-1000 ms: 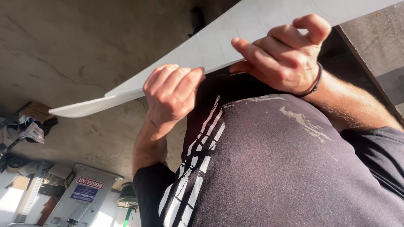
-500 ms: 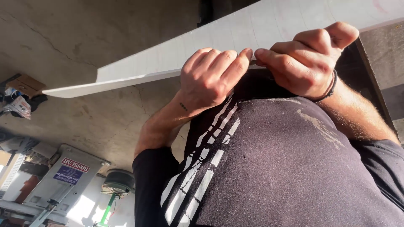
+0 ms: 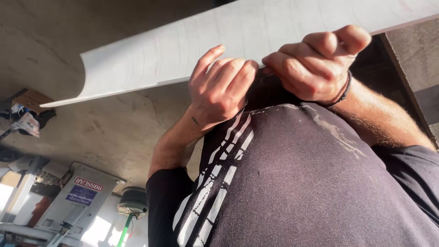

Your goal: The recorder is folding and smoothing the edge of a white plastic sheet on a workbench in a workshop.

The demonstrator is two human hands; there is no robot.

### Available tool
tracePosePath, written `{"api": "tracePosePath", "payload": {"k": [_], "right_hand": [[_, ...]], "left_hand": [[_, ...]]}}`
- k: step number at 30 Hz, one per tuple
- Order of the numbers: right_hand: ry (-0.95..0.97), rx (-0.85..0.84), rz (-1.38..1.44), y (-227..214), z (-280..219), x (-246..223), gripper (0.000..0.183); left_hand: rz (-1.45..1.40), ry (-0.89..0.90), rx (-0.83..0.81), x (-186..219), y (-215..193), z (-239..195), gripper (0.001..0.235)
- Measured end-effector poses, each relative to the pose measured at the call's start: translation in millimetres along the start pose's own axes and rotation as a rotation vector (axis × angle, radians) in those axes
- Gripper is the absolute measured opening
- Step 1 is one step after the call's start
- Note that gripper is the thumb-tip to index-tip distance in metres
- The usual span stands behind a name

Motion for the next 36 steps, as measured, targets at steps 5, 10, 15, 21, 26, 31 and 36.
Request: {"api": "tracePosePath", "payload": {"k": [5,10,15,21,26,31,36], "right_hand": [[-0.035,0.039,0.026,-1.8,-0.5,5.2,0.010],[-0.047,0.029,0.134,5.0,-9.3,11.1,0.006],[-0.104,0.027,0.102,5.0,-7.2,10.6,0.009],[-0.104,-0.012,0.113,10.7,3.0,-1.0,0.009],[-0.073,-0.081,0.117,17.4,29.5,-26.9,0.008],[-0.095,-0.095,0.247,47.5,62.1,-59.0,0.015],[-0.192,-0.177,0.235,60.4,68.6,-80.2,0.020]], "left_hand": [[-0.091,-0.101,-0.030,-4.1,-21.1,6.7,0.009],[-0.149,-0.118,-0.095,-3.0,-21.5,11.2,0.010],[-0.155,0.036,0.010,-0.3,-12.5,17.2,0.011],[-0.048,0.083,-0.011,-6.8,-19.7,7.3,0.004],[-0.016,0.070,0.000,-23.5,-28.9,-22.1,0.002],[0.054,-0.016,0.035,-48.4,-59.4,-55.7,0.013],[-0.113,-0.328,-0.043,-58.9,-99.3,-68.4,0.014]]}}
Point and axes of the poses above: each hand's wrist, its own z-axis towards the middle knuckle, its own y-axis out of the palm, x = y × z, the point moved 3 cm from there along z, towards the middle knuckle, and after that the axes turned 10 degrees about -z, right-handed, at the moved point
